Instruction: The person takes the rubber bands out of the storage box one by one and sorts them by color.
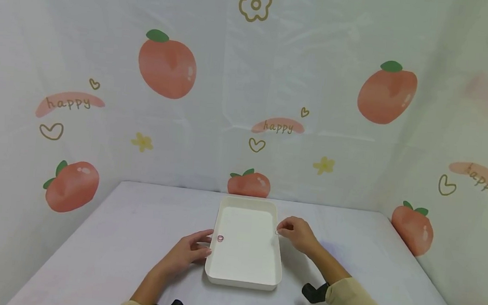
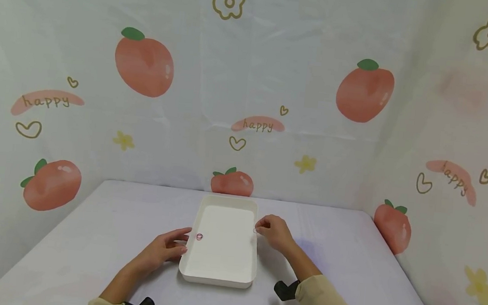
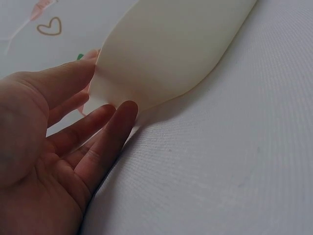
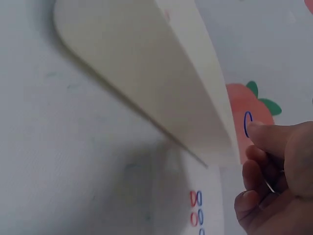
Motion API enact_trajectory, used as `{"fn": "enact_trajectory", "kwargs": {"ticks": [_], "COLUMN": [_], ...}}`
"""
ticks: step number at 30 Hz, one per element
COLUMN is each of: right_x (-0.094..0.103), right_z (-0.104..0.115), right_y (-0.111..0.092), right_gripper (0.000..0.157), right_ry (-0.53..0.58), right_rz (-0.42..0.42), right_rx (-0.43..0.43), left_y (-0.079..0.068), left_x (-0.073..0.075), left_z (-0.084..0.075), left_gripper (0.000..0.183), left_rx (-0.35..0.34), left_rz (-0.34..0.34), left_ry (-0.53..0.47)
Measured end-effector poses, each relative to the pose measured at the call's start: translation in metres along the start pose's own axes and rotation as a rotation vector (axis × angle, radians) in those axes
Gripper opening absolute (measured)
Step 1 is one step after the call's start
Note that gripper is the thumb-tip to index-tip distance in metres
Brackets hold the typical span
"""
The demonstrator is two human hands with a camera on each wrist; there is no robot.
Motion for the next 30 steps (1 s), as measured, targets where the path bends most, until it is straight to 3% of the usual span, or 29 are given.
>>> {"fn": "enact_trajectory", "kwargs": {"ticks": [8,20,30], "right_x": [0.014,0.031,0.035], "right_z": [-0.026,-0.055,-0.069], "right_y": [-0.004,0.001,0.007], "right_gripper": [0.007,0.007,0.004], "right_ry": [-0.001,-0.086,-0.080], "right_rz": [-0.073,-0.135,-0.153], "right_rx": [-0.015,-0.052,-0.170], "left_y": [0.001,0.001,0.002], "left_x": [0.000,-0.001,-0.001], "left_z": [0.002,0.001,0.001], "left_gripper": [0.059,0.059,0.060], "left_rx": [0.033,-0.002,-0.002], "left_rz": [-0.030,-0.009,-0.004], "left_ry": [0.018,0.006,-0.006]}}
Point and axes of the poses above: each hand's wrist, its own y-axis towards the middle knuckle, its own x-axis out of the back of the hand, z = x × y, the point moved 3 cm from there along y, towards the middle knuckle, and after that the axes turned 5 degrees about y, right-handed, at the moved point
